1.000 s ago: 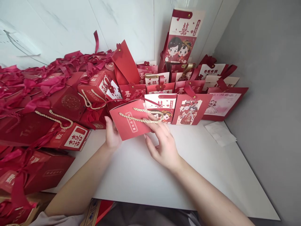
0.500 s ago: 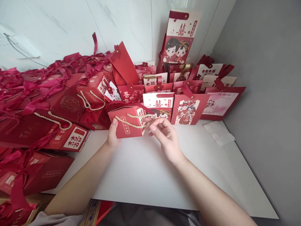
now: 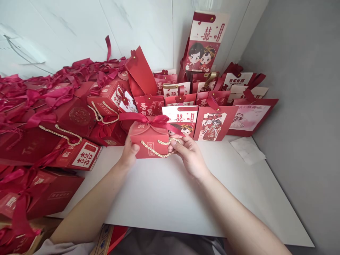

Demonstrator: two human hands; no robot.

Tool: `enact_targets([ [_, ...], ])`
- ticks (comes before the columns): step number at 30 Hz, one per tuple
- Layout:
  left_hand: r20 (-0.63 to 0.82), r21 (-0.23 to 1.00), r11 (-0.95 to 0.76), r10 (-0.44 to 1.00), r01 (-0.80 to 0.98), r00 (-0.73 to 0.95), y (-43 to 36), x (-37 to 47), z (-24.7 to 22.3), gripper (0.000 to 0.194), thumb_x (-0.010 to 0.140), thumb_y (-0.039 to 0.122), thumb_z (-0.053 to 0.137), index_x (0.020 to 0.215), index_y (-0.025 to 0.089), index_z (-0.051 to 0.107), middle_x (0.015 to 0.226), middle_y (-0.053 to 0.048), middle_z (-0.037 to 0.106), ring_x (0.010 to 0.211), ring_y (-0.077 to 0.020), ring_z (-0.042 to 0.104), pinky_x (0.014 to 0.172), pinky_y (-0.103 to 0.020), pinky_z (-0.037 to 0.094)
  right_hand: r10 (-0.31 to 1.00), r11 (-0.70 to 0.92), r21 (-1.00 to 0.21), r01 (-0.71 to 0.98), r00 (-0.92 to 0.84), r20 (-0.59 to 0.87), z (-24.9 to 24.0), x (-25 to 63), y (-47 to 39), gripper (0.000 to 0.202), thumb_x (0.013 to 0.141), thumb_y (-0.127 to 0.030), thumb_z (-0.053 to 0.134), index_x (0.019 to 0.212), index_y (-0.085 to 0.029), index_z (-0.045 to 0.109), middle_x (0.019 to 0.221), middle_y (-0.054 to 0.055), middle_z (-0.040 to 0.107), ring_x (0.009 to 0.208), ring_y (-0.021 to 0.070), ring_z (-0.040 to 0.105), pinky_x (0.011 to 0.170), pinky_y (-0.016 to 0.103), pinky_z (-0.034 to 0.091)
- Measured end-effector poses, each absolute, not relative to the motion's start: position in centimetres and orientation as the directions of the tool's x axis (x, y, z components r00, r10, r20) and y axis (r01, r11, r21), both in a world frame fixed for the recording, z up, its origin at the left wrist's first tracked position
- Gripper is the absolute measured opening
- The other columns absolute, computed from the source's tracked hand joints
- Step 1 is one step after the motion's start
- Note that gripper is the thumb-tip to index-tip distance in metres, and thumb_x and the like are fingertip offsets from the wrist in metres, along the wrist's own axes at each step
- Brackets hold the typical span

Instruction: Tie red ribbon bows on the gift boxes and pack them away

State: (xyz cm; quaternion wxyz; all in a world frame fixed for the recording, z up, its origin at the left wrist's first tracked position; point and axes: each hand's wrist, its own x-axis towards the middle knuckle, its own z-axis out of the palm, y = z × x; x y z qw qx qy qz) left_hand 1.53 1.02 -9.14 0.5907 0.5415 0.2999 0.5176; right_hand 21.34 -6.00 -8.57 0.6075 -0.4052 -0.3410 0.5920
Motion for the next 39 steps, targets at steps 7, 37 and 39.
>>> enact_targets([
  [7,-0.010,0.976,0.067,0.963,-0.205,0.268,2.3,0.9,-7.9,0.074,0.088,0.082,0.035,0.099,0.019,0.074,0.089,-0.007,0.070,0.085,-0.0211,0.067,0.078,-0.032,0.053,0.972,-0.157,-0.881,-0.447,0.090,-0.219,-9.2,21.6,-5.6,0.017,0.080,-0.038,0.071,0.087,-0.023,0.066,0.072,-0.001,0.066,0.060,0.0146,0.058,0.062,0.029,0.049],
  [37,-0.177,0.939,-0.107,0.665,0.327,0.726,4.2,-4.1,-5.0,0.041,0.058,0.032,0.092,0.087,0.018,0.067,0.093,-0.003,0.070,0.088,-0.0198,0.067,0.083,-0.032,0.053,0.990,-0.090,-0.903,-0.421,0.059,-0.126,-6.6,25.6,-5.0,0.025,0.072,-0.034,0.074,0.094,-0.024,0.067,0.073,-0.002,0.063,0.048,0.0094,0.038,0.041,0.024,0.014],
  [39,-0.200,0.928,-0.114,0.649,0.354,0.734,4.1,-4.1,-5.1,0.037,0.063,0.035,0.090,0.087,0.017,0.069,0.089,-0.004,0.070,0.084,-0.0195,0.067,0.078,-0.031,0.053,0.990,-0.085,-0.908,-0.410,0.071,-0.125,-6.9,25.2,-5.0,0.025,0.072,-0.034,0.075,0.094,-0.024,0.067,0.074,-0.002,0.062,0.049,0.0090,0.038,0.042,0.024,0.017],
])
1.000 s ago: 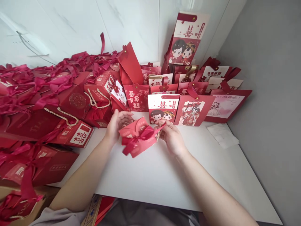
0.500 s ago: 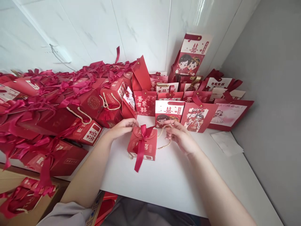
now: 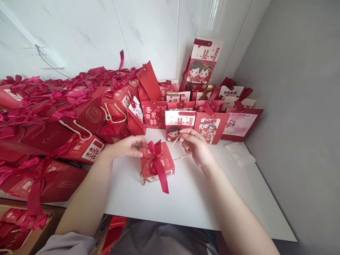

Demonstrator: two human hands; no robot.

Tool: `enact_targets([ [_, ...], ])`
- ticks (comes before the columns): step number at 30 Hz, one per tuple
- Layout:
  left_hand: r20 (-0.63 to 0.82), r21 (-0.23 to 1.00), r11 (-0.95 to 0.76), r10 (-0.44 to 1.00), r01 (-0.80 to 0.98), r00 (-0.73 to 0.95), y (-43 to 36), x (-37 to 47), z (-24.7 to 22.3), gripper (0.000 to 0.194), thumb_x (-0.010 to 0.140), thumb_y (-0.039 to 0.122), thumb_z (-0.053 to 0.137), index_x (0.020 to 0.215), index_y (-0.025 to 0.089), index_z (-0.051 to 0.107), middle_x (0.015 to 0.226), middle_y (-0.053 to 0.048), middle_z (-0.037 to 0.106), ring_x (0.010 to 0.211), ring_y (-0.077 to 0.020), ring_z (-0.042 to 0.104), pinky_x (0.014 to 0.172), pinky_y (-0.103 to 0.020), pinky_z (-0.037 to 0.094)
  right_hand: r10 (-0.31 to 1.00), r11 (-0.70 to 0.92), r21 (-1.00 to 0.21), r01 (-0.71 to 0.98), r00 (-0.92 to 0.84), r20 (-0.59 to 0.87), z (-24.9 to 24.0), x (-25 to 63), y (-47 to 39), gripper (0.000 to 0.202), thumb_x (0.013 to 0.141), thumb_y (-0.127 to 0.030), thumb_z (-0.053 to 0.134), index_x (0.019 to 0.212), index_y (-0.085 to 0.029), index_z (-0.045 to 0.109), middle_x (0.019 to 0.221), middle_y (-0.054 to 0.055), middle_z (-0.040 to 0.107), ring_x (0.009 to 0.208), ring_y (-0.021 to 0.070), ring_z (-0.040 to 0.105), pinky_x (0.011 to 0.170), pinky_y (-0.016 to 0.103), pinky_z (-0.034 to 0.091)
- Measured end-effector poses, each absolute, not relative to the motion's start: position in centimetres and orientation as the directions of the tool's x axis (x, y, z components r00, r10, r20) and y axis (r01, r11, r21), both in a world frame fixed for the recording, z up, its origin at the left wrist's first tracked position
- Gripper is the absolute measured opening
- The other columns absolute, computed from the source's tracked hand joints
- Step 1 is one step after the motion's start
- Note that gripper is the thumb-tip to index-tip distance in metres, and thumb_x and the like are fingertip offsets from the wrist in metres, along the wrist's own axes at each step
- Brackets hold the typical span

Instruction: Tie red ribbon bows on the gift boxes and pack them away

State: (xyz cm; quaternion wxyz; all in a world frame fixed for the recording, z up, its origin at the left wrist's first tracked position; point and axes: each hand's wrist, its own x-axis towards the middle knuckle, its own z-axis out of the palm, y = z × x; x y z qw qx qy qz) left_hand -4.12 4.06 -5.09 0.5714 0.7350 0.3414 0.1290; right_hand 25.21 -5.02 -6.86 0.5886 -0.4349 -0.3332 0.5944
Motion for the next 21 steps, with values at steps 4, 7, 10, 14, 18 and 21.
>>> enact_targets([
  [4,-0.148,0.909,-0.140,0.772,0.393,0.618,4.0,-4.2,-5.4,0.028,0.080,0.043,0.076,0.085,0.017,0.069,0.085,-0.006,0.071,0.082,-0.0199,0.067,0.079,-0.033,0.052,0.984,-0.045,-0.925,-0.378,0.143,-0.106,-7.4,24.6,-5.0,0.030,0.075,-0.036,0.075,0.101,-0.025,0.064,0.093,0.000,0.068,0.055,0.0086,0.045,0.043,0.024,0.022],
  [7,-0.098,0.901,-0.137,0.860,0.412,0.501,4.4,-4.3,-5.7,0.024,0.086,0.040,0.068,0.095,0.018,0.070,0.098,-0.008,0.074,0.096,-0.0229,0.068,0.093,-0.039,0.051,0.981,-0.048,-0.964,-0.262,0.168,-0.094,-7.6,24.8,-5.0,0.029,0.079,-0.039,0.073,0.103,-0.027,0.062,0.102,0.000,0.069,0.061,0.0094,0.050,0.045,0.022,0.028],
  [10,-0.193,0.899,-0.107,0.774,0.425,0.604,4.9,-4.7,-5.7,0.029,0.076,0.024,0.073,0.104,0.016,0.071,0.110,-0.010,0.075,0.107,-0.0253,0.069,0.102,-0.042,0.049,0.988,-0.110,-0.984,-0.141,0.091,-0.123,-7.7,25.2,-5.0,0.025,0.081,-0.041,0.073,0.096,-0.024,0.064,0.092,0.001,0.068,0.061,0.0107,0.052,0.046,0.022,0.032],
  [14,-0.279,0.894,-0.093,0.648,0.437,0.708,4.9,-5.0,-5.5,0.038,0.071,0.016,0.075,0.108,0.017,0.073,0.115,-0.009,0.074,0.109,-0.0253,0.069,0.100,-0.039,0.051,0.986,-0.163,-0.985,-0.063,-0.037,-0.161,-7.8,25.1,-5.1,0.024,0.078,-0.037,0.077,0.093,-0.021,0.066,0.093,0.002,0.067,0.062,0.0113,0.054,0.052,0.025,0.042],
  [18,-0.339,0.910,0.045,0.653,0.412,0.678,4.3,-4.5,-5.5,0.028,0.067,0.020,0.083,0.093,0.016,0.075,0.104,-0.006,0.076,0.100,-0.0231,0.069,0.092,-0.034,0.051,0.994,-0.112,-0.992,-0.052,-0.018,-0.111,-8.5,24.6,-5.0,0.027,0.078,-0.035,0.078,0.097,-0.023,0.064,0.096,0.000,0.065,0.068,0.0115,0.055,0.059,0.026,0.045],
  [21,-0.337,0.936,0.171,0.688,0.308,0.643,3.9,-4.2,-5.1,0.014,0.069,0.020,0.080,0.077,0.015,0.070,0.086,-0.006,0.076,0.085,-0.0204,0.070,0.080,-0.030,0.051,0.997,-0.070,-0.995,-0.074,0.026,-0.072,-8.5,24.7,-4.9,0.025,0.080,-0.038,0.077,0.093,-0.022,0.063,0.077,-0.003,0.058,0.061,0.0105,0.049,0.053,0.025,0.040],
])
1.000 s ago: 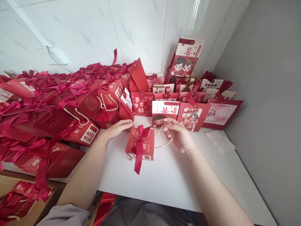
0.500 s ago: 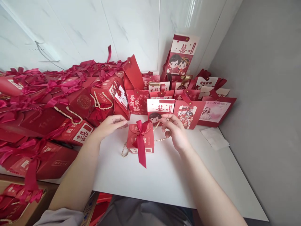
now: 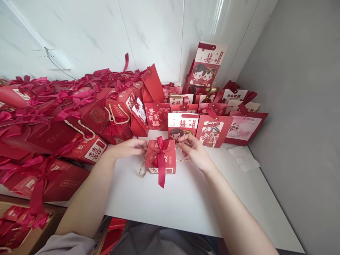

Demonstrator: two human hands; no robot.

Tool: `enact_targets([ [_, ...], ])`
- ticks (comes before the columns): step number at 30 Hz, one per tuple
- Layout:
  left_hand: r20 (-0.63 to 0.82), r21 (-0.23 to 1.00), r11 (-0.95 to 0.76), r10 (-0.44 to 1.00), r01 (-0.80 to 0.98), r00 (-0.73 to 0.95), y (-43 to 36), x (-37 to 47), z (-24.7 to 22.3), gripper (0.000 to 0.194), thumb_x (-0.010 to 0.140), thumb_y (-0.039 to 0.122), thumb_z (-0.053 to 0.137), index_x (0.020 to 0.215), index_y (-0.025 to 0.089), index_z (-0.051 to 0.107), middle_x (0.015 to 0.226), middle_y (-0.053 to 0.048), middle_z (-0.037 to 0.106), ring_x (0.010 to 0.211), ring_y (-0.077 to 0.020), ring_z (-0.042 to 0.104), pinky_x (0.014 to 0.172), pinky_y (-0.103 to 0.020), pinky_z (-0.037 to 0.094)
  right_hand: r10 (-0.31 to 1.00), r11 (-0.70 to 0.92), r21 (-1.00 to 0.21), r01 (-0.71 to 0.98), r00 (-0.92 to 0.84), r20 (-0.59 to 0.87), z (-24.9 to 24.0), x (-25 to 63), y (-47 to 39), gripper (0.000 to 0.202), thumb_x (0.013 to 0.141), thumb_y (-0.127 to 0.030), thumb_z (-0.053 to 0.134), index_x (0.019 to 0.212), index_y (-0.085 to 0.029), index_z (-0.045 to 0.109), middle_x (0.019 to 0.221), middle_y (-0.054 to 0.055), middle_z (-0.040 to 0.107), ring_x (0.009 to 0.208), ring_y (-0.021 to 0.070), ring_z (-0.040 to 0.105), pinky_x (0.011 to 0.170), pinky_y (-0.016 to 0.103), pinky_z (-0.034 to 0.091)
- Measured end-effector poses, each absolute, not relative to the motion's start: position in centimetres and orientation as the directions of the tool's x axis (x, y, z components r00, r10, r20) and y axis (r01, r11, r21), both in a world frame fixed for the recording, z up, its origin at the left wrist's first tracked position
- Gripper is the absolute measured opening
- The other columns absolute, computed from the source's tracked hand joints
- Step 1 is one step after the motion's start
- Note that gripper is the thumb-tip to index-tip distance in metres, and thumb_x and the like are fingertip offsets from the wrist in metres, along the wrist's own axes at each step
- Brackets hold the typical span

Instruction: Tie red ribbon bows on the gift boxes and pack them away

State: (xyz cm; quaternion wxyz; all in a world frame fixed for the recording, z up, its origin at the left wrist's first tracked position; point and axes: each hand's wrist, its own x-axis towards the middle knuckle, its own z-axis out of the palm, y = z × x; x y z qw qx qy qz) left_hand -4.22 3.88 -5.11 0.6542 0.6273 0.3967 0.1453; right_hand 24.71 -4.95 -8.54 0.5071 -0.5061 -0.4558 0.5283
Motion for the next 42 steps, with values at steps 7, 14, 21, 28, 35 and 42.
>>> enact_targets([
  [7,-0.156,0.938,0.277,0.872,-0.207,0.463,3.3,-5.2,-1.8,0.014,0.072,0.024,0.067,0.073,0.017,0.056,0.049,0.007,0.046,0.046,-0.0078,0.051,0.049,-0.018,0.043,0.968,0.109,-0.967,-0.232,0.248,0.049,-6.1,26.0,-5.9,0.013,0.083,-0.033,0.073,0.087,-0.023,0.066,0.072,-0.002,0.056,0.057,0.0098,0.048,0.051,0.023,0.040],
  [14,-0.245,0.810,0.370,0.918,-0.455,0.311,3.4,-5.3,-0.7,0.024,0.090,0.012,0.047,0.066,0.016,0.048,0.042,0.011,0.033,0.029,-0.0006,0.033,0.031,-0.010,0.027,0.913,0.151,-0.775,-0.614,0.387,-0.129,-4.8,26.5,-5.9,0.012,0.069,-0.015,0.069,0.079,-0.019,0.064,0.070,-0.003,0.053,0.051,0.0061,0.040,0.040,0.016,0.032],
  [21,-0.313,0.766,0.372,0.928,-0.524,0.200,3.5,-5.6,-0.1,0.037,0.096,0.007,0.039,0.061,0.018,0.038,0.037,0.012,0.033,0.023,0.0012,0.033,0.027,-0.007,0.025,0.891,0.137,-0.633,-0.762,0.374,-0.257,-4.2,27.8,-5.6,0.012,0.063,-0.006,0.060,0.070,-0.016,0.057,0.062,-0.005,0.037,0.050,0.0057,0.031,0.040,0.015,0.035],
  [28,-0.310,0.838,0.342,0.940,-0.425,0.144,2.9,-5.0,0.5,0.036,0.091,0.007,0.046,0.058,0.019,0.038,0.036,0.013,0.032,0.022,0.0006,0.028,0.025,-0.011,0.021,0.863,0.209,-0.750,-0.627,0.478,-0.160,-3.7,29.0,-6.1,0.008,0.063,-0.015,0.061,0.070,-0.019,0.062,0.058,-0.003,0.044,0.049,0.0086,0.033,0.040,0.021,0.040],
  [35,-0.206,0.974,0.194,0.973,0.115,0.106,3.1,-4.7,-2.1,0.025,0.074,0.016,0.078,0.067,0.017,0.054,0.046,0.005,0.056,0.034,-0.0091,0.054,0.034,-0.015,0.038,0.904,-0.001,-0.996,-0.085,0.425,-0.037,-5.1,28.7,-5.6,0.013,0.080,-0.034,0.072,0.077,-0.022,0.066,0.052,-0.004,0.050,0.046,0.0119,0.046,0.049,0.029,0.051],
  [42,-0.053,0.989,0.084,0.968,-0.118,0.246,2.1,-3.8,-0.6,0.022,0.075,0.030,0.072,0.091,0.018,0.062,0.058,0.003,0.061,0.048,-0.0110,0.057,0.045,-0.019,0.044,0.968,0.175,-0.980,-0.094,0.200,0.153,-4.4,28.1,-7.1,0.018,0.089,-0.041,0.071,0.096,-0.025,0.072,0.080,0.003,0.071,0.060,0.0156,0.063,0.053,0.030,0.056],
])
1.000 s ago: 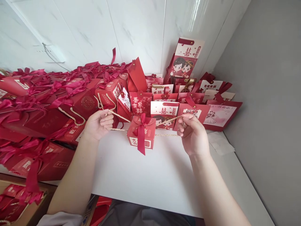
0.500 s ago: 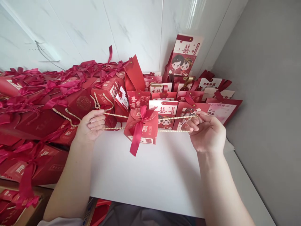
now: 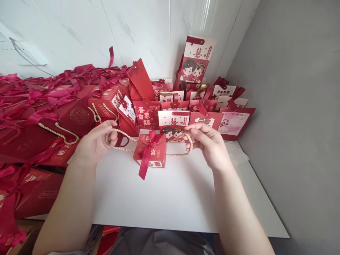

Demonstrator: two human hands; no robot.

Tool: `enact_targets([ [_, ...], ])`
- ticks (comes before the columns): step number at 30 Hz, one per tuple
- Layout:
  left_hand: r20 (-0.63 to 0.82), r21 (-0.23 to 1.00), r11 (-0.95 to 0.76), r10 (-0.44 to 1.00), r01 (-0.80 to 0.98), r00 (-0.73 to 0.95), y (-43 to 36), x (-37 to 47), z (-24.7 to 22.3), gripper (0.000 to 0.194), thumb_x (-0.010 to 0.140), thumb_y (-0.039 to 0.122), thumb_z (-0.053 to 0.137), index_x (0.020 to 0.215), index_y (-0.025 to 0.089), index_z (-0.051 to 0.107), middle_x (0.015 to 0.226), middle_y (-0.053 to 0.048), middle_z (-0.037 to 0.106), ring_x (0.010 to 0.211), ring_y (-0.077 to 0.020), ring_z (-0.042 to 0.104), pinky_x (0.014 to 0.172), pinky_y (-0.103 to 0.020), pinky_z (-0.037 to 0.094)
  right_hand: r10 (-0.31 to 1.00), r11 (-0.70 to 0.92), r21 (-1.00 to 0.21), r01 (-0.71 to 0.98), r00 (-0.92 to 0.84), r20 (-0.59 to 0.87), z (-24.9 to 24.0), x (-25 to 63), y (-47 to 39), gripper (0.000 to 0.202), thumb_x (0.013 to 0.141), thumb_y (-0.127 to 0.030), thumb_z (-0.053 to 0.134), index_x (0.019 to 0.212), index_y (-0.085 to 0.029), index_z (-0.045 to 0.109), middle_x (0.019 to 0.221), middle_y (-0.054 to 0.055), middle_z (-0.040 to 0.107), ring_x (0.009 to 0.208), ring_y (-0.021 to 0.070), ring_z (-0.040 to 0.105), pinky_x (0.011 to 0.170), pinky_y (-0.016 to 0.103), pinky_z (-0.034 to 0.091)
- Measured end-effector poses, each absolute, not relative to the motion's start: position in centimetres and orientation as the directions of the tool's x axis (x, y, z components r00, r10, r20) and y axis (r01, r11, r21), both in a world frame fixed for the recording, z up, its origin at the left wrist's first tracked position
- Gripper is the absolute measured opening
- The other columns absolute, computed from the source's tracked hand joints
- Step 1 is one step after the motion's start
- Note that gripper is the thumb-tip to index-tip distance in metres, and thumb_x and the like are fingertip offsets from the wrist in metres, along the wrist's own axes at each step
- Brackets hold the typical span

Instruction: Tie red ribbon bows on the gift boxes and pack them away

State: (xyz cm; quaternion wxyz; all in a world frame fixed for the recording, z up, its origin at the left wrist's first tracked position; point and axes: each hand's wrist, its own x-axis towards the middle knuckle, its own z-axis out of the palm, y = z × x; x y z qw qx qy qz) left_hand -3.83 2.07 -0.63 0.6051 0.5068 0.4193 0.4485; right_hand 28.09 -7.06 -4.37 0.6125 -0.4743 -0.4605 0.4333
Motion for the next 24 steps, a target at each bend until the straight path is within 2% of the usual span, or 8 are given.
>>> enact_targets([
  [3,0.142,0.988,-0.128,0.971,-0.083,0.194,1.5,-3.3,-0.2,0.026,0.078,0.034,0.070,0.098,0.019,0.062,0.084,-0.004,0.071,0.073,-0.0164,0.067,0.063,-0.025,0.053,0.943,0.321,-0.932,-0.166,0.151,0.298,-3.7,27.2,-8.1,0.019,0.093,-0.036,0.067,0.110,-0.030,0.072,0.107,0.005,0.077,0.071,0.0182,0.071,0.054,0.032,0.059],
  [5,0.285,0.936,-0.302,0.951,0.178,0.116,1.1,-2.9,-0.3,0.029,0.081,0.034,0.071,0.105,0.021,0.062,0.108,-0.007,0.071,0.093,-0.0191,0.068,0.082,-0.029,0.055,0.920,0.388,-0.913,-0.126,0.118,0.374,-3.7,26.6,-8.4,0.016,0.095,-0.033,0.065,0.109,-0.031,0.073,0.111,0.004,0.077,0.073,0.0181,0.072,0.056,0.033,0.060],
  [7,0.426,0.773,-0.391,0.903,0.499,0.049,0.7,-2.4,-0.5,0.032,0.083,0.032,0.071,0.112,0.022,0.062,0.123,-0.008,0.065,0.106,-0.0214,0.064,0.094,-0.033,0.051,0.909,0.397,-0.918,-0.010,0.143,0.392,-4.0,26.0,-8.2,0.014,0.097,-0.032,0.063,0.105,-0.030,0.074,0.107,0.003,0.076,0.075,0.0168,0.070,0.061,0.032,0.060],
  [9,0.503,0.604,-0.415,0.861,0.681,0.079,0.0,-1.8,-0.5,0.028,0.087,0.030,0.067,0.113,0.022,0.063,0.122,-0.009,0.063,0.109,-0.0229,0.062,0.096,-0.034,0.049,0.911,0.344,-0.929,0.138,0.189,0.366,-4.6,25.6,-7.6,0.015,0.098,-0.036,0.062,0.105,-0.028,0.073,0.107,0.004,0.074,0.082,0.0174,0.068,0.066,0.032,0.060],
  [13,0.265,0.563,-0.402,0.915,0.722,0.303,-1.3,-0.4,-0.6,0.021,0.096,0.035,0.055,0.109,0.023,0.067,0.116,-0.006,0.068,0.109,-0.0247,0.065,0.092,-0.035,0.050,0.954,0.244,-0.912,0.330,0.087,0.287,-6.0,24.9,-6.4,0.027,0.101,-0.042,0.055,0.120,-0.028,0.066,0.129,0.006,0.069,0.106,0.0230,0.067,0.093,0.041,0.056],
  [17,-0.016,0.684,-0.289,0.912,0.670,0.411,-1.1,0.1,-1.3,0.036,0.094,0.047,0.059,0.126,0.029,0.063,0.125,-0.005,0.070,0.119,-0.0283,0.065,0.097,-0.037,0.050,0.985,0.170,-0.947,0.272,-0.049,0.163,-7.2,24.2,-5.9,0.041,0.100,-0.052,0.054,0.134,-0.030,0.056,0.146,0.007,0.060,0.129,0.0263,0.060,0.110,0.046,0.046],
  [21,0.071,0.695,-0.281,0.943,0.662,0.326,0.6,-1.3,-1.5,0.045,0.091,0.036,0.065,0.134,0.026,0.058,0.127,-0.009,0.070,0.119,-0.0275,0.065,0.102,-0.038,0.048,0.996,0.090,-0.996,0.000,0.012,0.090,-7.6,24.0,-5.7,0.045,0.099,-0.062,0.050,0.125,-0.026,0.056,0.101,0.007,0.076,0.095,0.0232,0.073,0.097,0.044,0.054],
  [24,0.217,0.632,-0.312,0.950,0.710,0.224,0.8,-2.3,-0.3,0.036,0.092,0.032,0.062,0.127,0.024,0.063,0.124,-0.009,0.070,0.116,-0.0273,0.065,0.100,-0.038,0.046,0.985,0.082,-0.994,0.071,0.147,0.092,-7.6,24.2,-5.7,0.044,0.096,-0.065,0.052,0.113,-0.025,0.063,0.092,0.005,0.075,0.086,0.0222,0.071,0.091,0.042,0.055],
])
